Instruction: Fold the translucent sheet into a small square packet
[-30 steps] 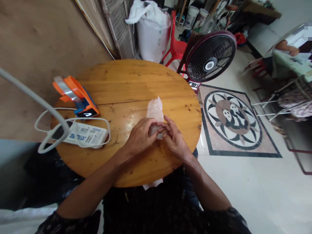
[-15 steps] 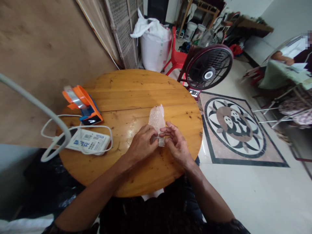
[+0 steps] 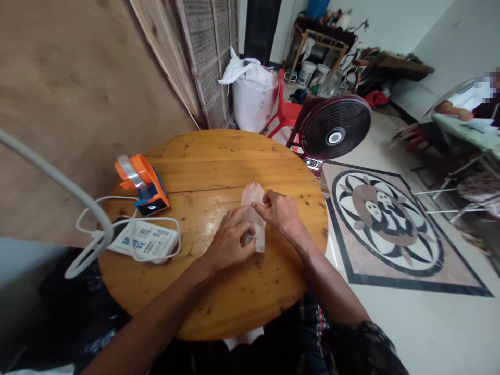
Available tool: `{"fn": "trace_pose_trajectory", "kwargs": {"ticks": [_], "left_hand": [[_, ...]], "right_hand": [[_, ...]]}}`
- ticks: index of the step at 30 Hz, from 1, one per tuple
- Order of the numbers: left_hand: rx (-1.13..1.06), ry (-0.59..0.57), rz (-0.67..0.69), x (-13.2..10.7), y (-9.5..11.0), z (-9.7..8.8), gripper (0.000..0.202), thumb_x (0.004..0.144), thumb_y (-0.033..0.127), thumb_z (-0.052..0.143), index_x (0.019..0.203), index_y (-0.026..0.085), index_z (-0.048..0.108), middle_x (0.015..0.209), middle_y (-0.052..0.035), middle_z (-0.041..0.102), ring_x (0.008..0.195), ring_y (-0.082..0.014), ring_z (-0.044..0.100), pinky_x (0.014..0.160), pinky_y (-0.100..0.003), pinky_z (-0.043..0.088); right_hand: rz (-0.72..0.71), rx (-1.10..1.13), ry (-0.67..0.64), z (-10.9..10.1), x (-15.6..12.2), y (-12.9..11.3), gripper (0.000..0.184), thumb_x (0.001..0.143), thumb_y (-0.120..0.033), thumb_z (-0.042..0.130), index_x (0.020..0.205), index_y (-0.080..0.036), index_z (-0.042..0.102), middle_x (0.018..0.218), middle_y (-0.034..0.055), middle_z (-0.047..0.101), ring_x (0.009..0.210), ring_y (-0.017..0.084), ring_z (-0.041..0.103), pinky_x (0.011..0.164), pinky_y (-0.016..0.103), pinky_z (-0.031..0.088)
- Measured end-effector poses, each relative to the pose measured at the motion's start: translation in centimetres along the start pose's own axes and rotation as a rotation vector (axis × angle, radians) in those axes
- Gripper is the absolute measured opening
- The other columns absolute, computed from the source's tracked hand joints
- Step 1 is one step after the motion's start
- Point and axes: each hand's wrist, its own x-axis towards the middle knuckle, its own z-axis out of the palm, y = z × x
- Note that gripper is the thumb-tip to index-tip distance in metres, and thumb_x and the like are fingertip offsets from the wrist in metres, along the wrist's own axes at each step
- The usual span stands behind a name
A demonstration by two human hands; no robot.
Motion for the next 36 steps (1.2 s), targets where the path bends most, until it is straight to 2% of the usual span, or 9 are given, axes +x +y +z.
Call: {"fn": "trace_pose_trajectory", "kwargs": {"ticks": [3, 6, 11, 14, 22, 26, 29, 32, 36], "left_hand": [[-0.021, -0.045, -0.02, 0.2, -0.2, 0.0, 0.012, 0.072, 0.013, 0.058, 0.081, 0.019, 0.056, 0.141, -0.0131, 0.044, 0.134, -0.0271, 0.037, 0.106, -0.046, 0.037], [-0.033, -0.089, -0.044, 0.4, -0.3, 0.1, 0.011, 0.072, 0.014, 0.056, 0.081, 0.019, 0.055, 0.14, -0.0144, 0.046, 0.137, -0.0264, 0.035, 0.11, -0.046, 0.033], [-0.063, -0.135, -0.054, 0.6, -0.6, 0.1, 0.014, 0.07, 0.013, 0.054, 0.082, 0.019, 0.053, 0.136, -0.0138, 0.051, 0.138, -0.0264, 0.034, 0.111, -0.046, 0.031], [-0.081, -0.149, -0.069, 0.7, -0.6, 0.1, 0.013, 0.07, 0.014, 0.054, 0.082, 0.019, 0.053, 0.137, -0.0141, 0.051, 0.138, -0.0269, 0.035, 0.111, -0.046, 0.032], [-0.131, -0.151, -0.076, 0.8, -0.4, 0.0, 0.01, 0.073, 0.015, 0.053, 0.082, 0.019, 0.053, 0.128, -0.0141, 0.054, 0.133, -0.0256, 0.04, 0.107, -0.042, 0.038], [-0.088, -0.132, -0.082, 0.6, -0.2, -0.1, 0.01, 0.074, 0.016, 0.054, 0.083, 0.019, 0.055, 0.139, -0.0129, 0.044, 0.134, -0.0259, 0.038, 0.106, -0.042, 0.038], [-0.029, -0.083, -0.036, 0.6, 0.0, -0.2, 0.01, 0.074, 0.015, 0.056, 0.083, 0.018, 0.056, 0.145, -0.0118, 0.037, 0.136, -0.0275, 0.033, 0.109, -0.045, 0.033], [0.016, -0.06, 0.03, 0.7, 0.0, -0.3, 0.01, 0.074, 0.014, 0.057, 0.082, 0.019, 0.055, 0.139, -0.0098, 0.046, 0.134, -0.0277, 0.034, 0.11, -0.046, 0.029], [0.013, -0.061, 0.062, 0.7, -0.1, -0.3, 0.014, 0.072, 0.012, 0.057, 0.082, 0.02, 0.051, 0.119, -0.0062, 0.06, 0.12, -0.0245, 0.046, 0.104, -0.043, 0.034]], "right_hand": [[0.015, -0.077, -0.05, 0.3, 0.4, -0.1, 0.019, 0.079, -0.037, 0.059, 0.072, -0.019, 0.062, 0.064, 0.0044, 0.063, 0.058, 0.016, 0.053, 0.056, 0.027, 0.027], [-0.011, 0.003, -0.085, 0.5, 0.1, 0.7, 0.015, 0.08, -0.026, 0.054, 0.069, -0.019, 0.061, 0.063, 0.0019, 0.062, 0.056, 0.013, 0.05, 0.055, 0.025, 0.027], [-0.057, 0.201, -0.057, 0.2, -0.2, 2.1, 0.025, 0.086, -0.031, 0.05, 0.065, -0.019, 0.056, 0.057, -0.0019, 0.054, 0.051, 0.01, 0.041, 0.053, 0.023, 0.027], [-0.086, 0.27, -0.063, 0.3, -0.1, 2.3, 0.026, 0.086, -0.033, 0.051, 0.065, -0.018, 0.055, 0.056, -0.0027, 0.051, 0.052, 0.009, 0.04, 0.053, 0.022, 0.026], [-0.168, 0.236, -0.189, 1.3, 0.4, 2.1, 0.029, 0.092, -0.035, 0.045, 0.072, -0.018, 0.058, 0.061, -0.0024, 0.053, 0.055, 0.01, 0.043, 0.056, 0.022, 0.027], [-0.165, 0.226, -0.222, 1.7, 0.5, 2.3, 0.017, 0.088, -0.028, 0.049, 0.081, -0.019, 0.062, 0.069, -0.0012, 0.061, 0.061, 0.011, 0.049, 0.058, 0.022, 0.031], [-0.156, 0.214, -0.239, 2.1, 0.5, 2.5, 0.012, 0.085, -0.025, 0.053, 0.084, -0.021, 0.064, 0.073, -0.0012, 0.065, 0.063, 0.011, 0.053, 0.06, 0.022, 0.032], [-0.164, 0.184, -0.24, 2.4, 0.5, 2.6, 0.011, 0.083, -0.024, 0.055, 0.084, -0.021, 0.065, 0.074, -0.0012, 0.066, 0.065, 0.012, 0.054, 0.061, 0.022, 0.033], [-0.164, 0.172, -0.212, 2.7, 0.5, 2.6, 0.007, 0.08, -0.023, 0.057, 0.081, -0.021, 0.064, 0.073, -0.0014, 0.065, 0.065, 0.012, 0.055, 0.061, 0.023, 0.034]]}}
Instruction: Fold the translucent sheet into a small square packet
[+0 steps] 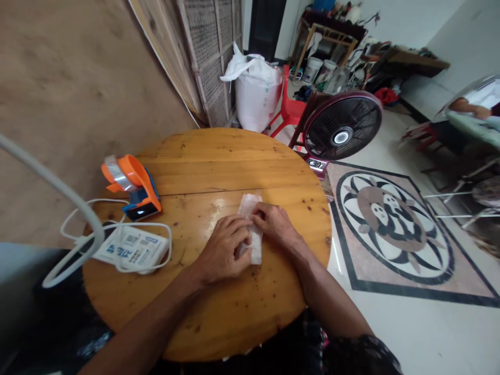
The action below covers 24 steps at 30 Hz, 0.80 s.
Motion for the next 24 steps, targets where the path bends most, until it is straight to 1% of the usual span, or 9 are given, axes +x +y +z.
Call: {"fn": "trace_pose_trajectory", "kwargs": {"ticks": [2, 4, 6, 8, 12, 15, 17, 20, 24], "left_hand": [[-0.016, -0.004, 0.0, 0.0, 0.0, 0.0, 0.015, 0.071, 0.011, 0.057, 0.082, 0.02, 0.051, 0.113, -0.0056, 0.062, 0.113, -0.0233, 0.049, 0.1, -0.042, 0.037], [-0.032, -0.006, -0.003, -0.1, 0.0, 0.0, 0.015, 0.071, 0.012, 0.057, 0.083, 0.02, 0.051, 0.11, -0.0057, 0.062, 0.11, -0.0228, 0.05, 0.097, -0.041, 0.038], [-0.043, -0.006, -0.006, -0.1, 0.0, 0.1, 0.015, 0.072, 0.012, 0.056, 0.083, 0.02, 0.051, 0.109, -0.0059, 0.062, 0.11, -0.0229, 0.05, 0.097, -0.041, 0.039], [-0.048, -0.006, -0.009, 0.0, 0.0, 0.1, 0.013, 0.072, 0.012, 0.056, 0.082, 0.019, 0.051, 0.108, -0.0062, 0.062, 0.11, -0.0232, 0.05, 0.096, -0.041, 0.038], [-0.055, -0.006, -0.004, 0.0, -0.1, 0.1, 0.013, 0.073, 0.012, 0.056, 0.083, 0.019, 0.051, 0.108, -0.0065, 0.062, 0.111, -0.0235, 0.05, 0.096, -0.041, 0.038], [-0.065, -0.003, -0.004, -0.1, -0.1, 0.1, 0.014, 0.072, 0.012, 0.055, 0.083, 0.02, 0.052, 0.109, -0.0065, 0.062, 0.11, -0.0235, 0.051, 0.097, -0.041, 0.039], [-0.072, -0.002, -0.008, -0.2, -0.1, 0.2, 0.013, 0.072, 0.012, 0.055, 0.082, 0.02, 0.051, 0.109, -0.0065, 0.062, 0.11, -0.0233, 0.051, 0.097, -0.041, 0.039], [-0.08, 0.001, -0.01, -0.2, -0.1, 0.3, 0.013, 0.072, 0.013, 0.055, 0.083, 0.02, 0.051, 0.109, -0.0067, 0.062, 0.111, -0.0237, 0.051, 0.097, -0.042, 0.039], [-0.084, 0.008, -0.009, -0.2, -0.1, 0.3, 0.014, 0.071, 0.012, 0.054, 0.082, 0.02, 0.051, 0.107, -0.0064, 0.063, 0.11, -0.0233, 0.052, 0.096, -0.041, 0.04]], "right_hand": [[0.017, 0.029, 0.041, 0.0, 0.1, 0.2, 0.008, 0.08, -0.024, 0.057, 0.081, -0.021, 0.064, 0.07, -0.0014, 0.064, 0.064, 0.012, 0.055, 0.061, 0.022, 0.035], [0.066, 0.055, 0.126, 0.0, 0.3, 0.5, 0.011, 0.081, -0.027, 0.058, 0.086, -0.02, 0.064, 0.073, -0.0005, 0.065, 0.065, 0.012, 0.056, 0.061, 0.022, 0.036], [0.147, 0.04, 0.232, -0.2, 0.5, 1.0, 0.018, 0.081, -0.032, 0.06, 0.094, -0.02, 0.065, 0.08, 0.0016, 0.067, 0.069, 0.014, 0.058, 0.063, 0.023, 0.038], [0.216, -0.01, 0.291, -0.4, 0.8, 1.3, 0.027, 0.081, -0.04, 0.061, 0.099, -0.02, 0.065, 0.085, 0.0035, 0.068, 0.073, 0.016, 0.059, 0.064, 0.025, 0.038], [0.229, -0.144, 0.273, -0.6, 1.3, 1.3, 0.035, 0.084, -0.052, 0.056, 0.085, -0.019, 0.066, 0.081, 0.0059, 0.066, 0.076, 0.018, 0.058, 0.067, 0.028, 0.037], [0.226, -0.192, 0.233, -0.4, 1.9, 0.9, 0.038, 0.083, -0.054, 0.057, 0.076, -0.018, 0.065, 0.08, 0.0069, 0.064, 0.078, 0.018, 0.056, 0.071, 0.029, 0.037], [0.25, -0.169, 0.195, -0.2, 2.3, 0.7, 0.033, 0.081, -0.05, 0.06, 0.073, -0.018, 0.064, 0.078, 0.0053, 0.063, 0.076, 0.017, 0.054, 0.07, 0.028, 0.037], [0.265, -0.1, 0.161, 0.0, 2.8, 0.7, 0.021, 0.077, -0.038, 0.064, 0.068, -0.019, 0.061, 0.072, 0.0012, 0.06, 0.07, 0.014, 0.052, 0.066, 0.026, 0.036], [0.284, 0.084, 0.157, -0.1, 3.0, 1.0, 0.013, 0.073, -0.029, 0.061, 0.067, -0.018, 0.057, 0.065, -0.0022, 0.056, 0.062, 0.011, 0.05, 0.061, 0.024, 0.036]]}}
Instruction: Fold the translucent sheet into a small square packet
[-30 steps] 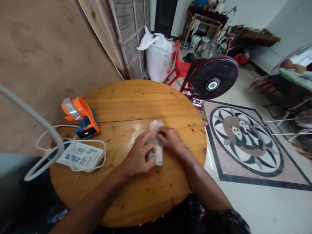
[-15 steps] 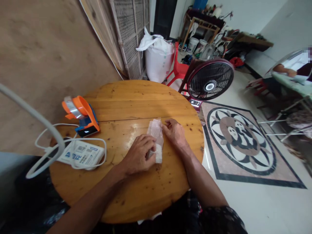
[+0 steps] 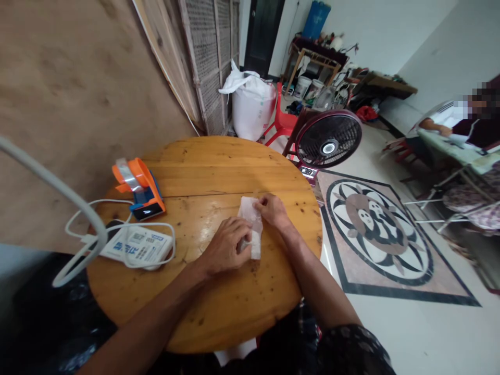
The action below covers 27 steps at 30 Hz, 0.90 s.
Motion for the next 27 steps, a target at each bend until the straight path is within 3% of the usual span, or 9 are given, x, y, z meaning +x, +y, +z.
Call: {"fn": "trace_pose_trajectory", "kwargs": {"ticks": [3, 8, 17, 22, 27], "left_hand": [[-0.003, 0.002, 0.001, 0.0, 0.0, 0.0, 0.015, 0.071, 0.011, 0.055, 0.082, 0.02, 0.051, 0.107, -0.0061, 0.062, 0.11, -0.0229, 0.051, 0.096, -0.04, 0.04], [-0.013, -0.002, -0.001, 0.1, -0.1, 0.0, 0.015, 0.071, 0.011, 0.055, 0.083, 0.02, 0.051, 0.108, -0.0061, 0.062, 0.109, -0.0225, 0.051, 0.095, -0.04, 0.04], [-0.014, -0.013, -0.01, 0.0, 0.0, 0.0, 0.015, 0.073, 0.01, 0.055, 0.083, 0.02, 0.051, 0.111, -0.0071, 0.061, 0.113, -0.0234, 0.05, 0.097, -0.042, 0.039], [-0.003, -0.016, -0.009, 0.0, -0.1, 0.1, 0.016, 0.072, 0.01, 0.055, 0.084, 0.021, 0.05, 0.112, -0.0072, 0.06, 0.114, -0.0237, 0.049, 0.097, -0.042, 0.04], [0.056, -0.012, -0.018, 0.1, 0.2, -0.1, 0.01, 0.076, 0.014, 0.055, 0.083, 0.02, 0.051, 0.112, -0.0069, 0.062, 0.11, -0.0236, 0.051, 0.096, -0.042, 0.04]], "right_hand": [[-0.013, 0.193, 0.007, 0.2, 0.2, 0.4, 0.013, 0.072, -0.03, 0.058, 0.07, -0.018, 0.055, 0.064, -0.0031, 0.055, 0.061, 0.011, 0.05, 0.059, 0.023, 0.038], [-0.041, 0.462, -0.047, 1.0, 0.7, 1.1, 0.028, 0.069, -0.044, 0.06, 0.077, -0.018, 0.054, 0.061, -0.0041, 0.054, 0.055, 0.011, 0.049, 0.051, 0.022, 0.036], [0.033, 0.627, -0.081, 0.3, 0.4, 0.7, 0.021, 0.067, -0.038, 0.059, 0.073, -0.02, 0.05, 0.051, -0.0083, 0.045, 0.042, 0.007, 0.039, 0.042, 0.02, 0.03], [0.075, 0.763, -0.14, 0.7, 0.2, 0.5, 0.035, 0.064, -0.036, 0.065, 0.091, -0.018, 0.053, 0.057, -0.0086, 0.048, 0.043, 0.007, 0.041, 0.041, 0.02, 0.032], [0.011, 0.83, -0.064, 1.3, 0.4, 0.7, 0.04, 0.064, -0.036, 0.068, 0.097, -0.016, 0.058, 0.063, -0.0063, 0.053, 0.05, 0.007, 0.045, 0.048, 0.019, 0.037]]}}
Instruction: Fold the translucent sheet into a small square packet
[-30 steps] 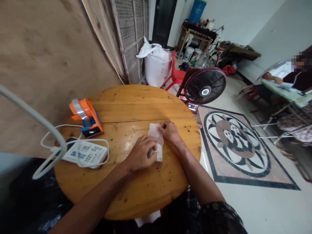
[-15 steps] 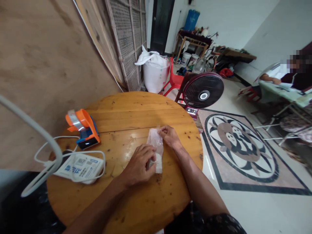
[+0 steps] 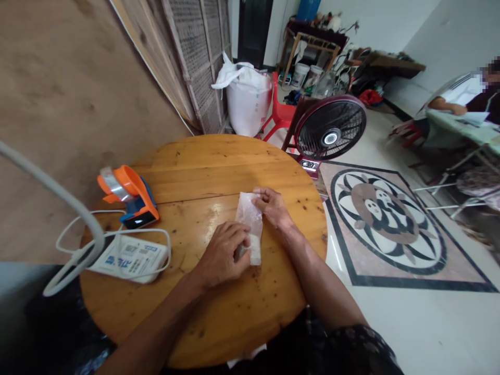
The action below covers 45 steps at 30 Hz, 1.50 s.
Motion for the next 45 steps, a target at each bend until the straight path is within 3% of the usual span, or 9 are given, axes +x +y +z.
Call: {"fn": "trace_pose_trajectory", "kwargs": {"ticks": [12, 23, 30, 34, 38, 42, 45], "left_hand": [[0.083, -0.029, -0.016, -0.2, 0.8, -0.4, 0.006, 0.082, 0.016, 0.052, 0.085, 0.02, 0.056, 0.103, -0.0057, 0.063, 0.097, -0.0227, 0.051, 0.087, -0.038, 0.045], [0.278, 0.052, -0.075, -0.6, 0.7, -0.6, 0.012, 0.083, 0.028, 0.056, 0.087, 0.02, 0.064, 0.102, -0.0086, 0.055, 0.098, -0.0261, 0.046, 0.085, -0.042, 0.04], [0.284, 0.106, -0.134, -0.8, 0.8, -0.4, 0.012, 0.084, 0.03, 0.057, 0.082, 0.019, 0.062, 0.098, -0.0076, 0.053, 0.096, -0.0245, 0.046, 0.084, -0.04, 0.04], [0.296, 0.118, -0.244, -0.8, 0.8, -0.4, 0.021, 0.079, 0.038, 0.063, 0.076, 0.018, 0.055, 0.092, -0.0072, 0.052, 0.091, -0.0243, 0.048, 0.081, -0.039, 0.042], [0.193, 0.134, -0.364, -0.8, 0.9, -0.3, 0.03, 0.076, 0.04, 0.065, 0.094, 0.019, 0.053, 0.096, -0.0059, 0.054, 0.091, -0.0232, 0.053, 0.08, -0.037, 0.046], [0.131, 0.108, -0.322, -0.7, 0.8, -0.3, 0.049, 0.079, 0.033, 0.062, 0.123, 0.019, 0.046, 0.117, -0.0087, 0.054, 0.104, -0.0242, 0.055, 0.087, -0.036, 0.047], [0.129, 0.076, -0.281, -0.7, 0.7, -0.4, 0.045, 0.081, 0.027, 0.059, 0.123, 0.02, 0.047, 0.121, -0.0095, 0.052, 0.112, -0.0249, 0.052, 0.092, -0.037, 0.046]], "right_hand": [[-0.053, 0.075, 0.047, 1.0, -1.3, -2.0, 0.039, 0.062, -0.037, 0.07, 0.094, -0.019, 0.057, 0.072, -0.004, 0.059, 0.058, 0.008, 0.048, 0.056, 0.021, 0.039], [-0.157, 0.087, -0.008, 1.7, -6.0, -5.3, 0.033, 0.069, -0.036, 0.071, 0.095, -0.021, 0.057, 0.078, -0.0016, 0.062, 0.066, 0.011, 0.055, 0.063, 0.025, 0.045], [-0.158, 0.125, -0.017, 1.9, -8.6, -5.0, 0.031, 0.071, -0.034, 0.073, 0.096, -0.022, 0.058, 0.08, -0.0012, 0.064, 0.069, 0.011, 0.058, 0.066, 0.025, 0.048], [-0.175, 0.156, -0.012, 1.8, -9.6, -4.1, 0.029, 0.073, -0.03, 0.074, 0.098, -0.023, 0.061, 0.082, -0.0012, 0.065, 0.073, 0.012, 0.06, 0.07, 0.025, 0.05], [-0.203, 0.142, -0.019, 1.5, -10.3, -3.4, 0.027, 0.074, -0.029, 0.074, 0.098, -0.023, 0.062, 0.081, -0.0023, 0.065, 0.073, 0.011, 0.06, 0.069, 0.024, 0.049], [-0.213, 0.091, -0.071, 1.0, -11.0, -2.7, 0.026, 0.078, -0.027, 0.072, 0.102, -0.024, 0.063, 0.082, -0.0023, 0.065, 0.073, 0.01, 0.061, 0.069, 0.023, 0.05], [-0.239, 0.041, -0.083, 0.8, -11.6, -2.0, 0.027, 0.08, -0.027, 0.07, 0.105, -0.024, 0.062, 0.084, -0.0012, 0.065, 0.075, 0.011, 0.062, 0.071, 0.024, 0.051]]}}
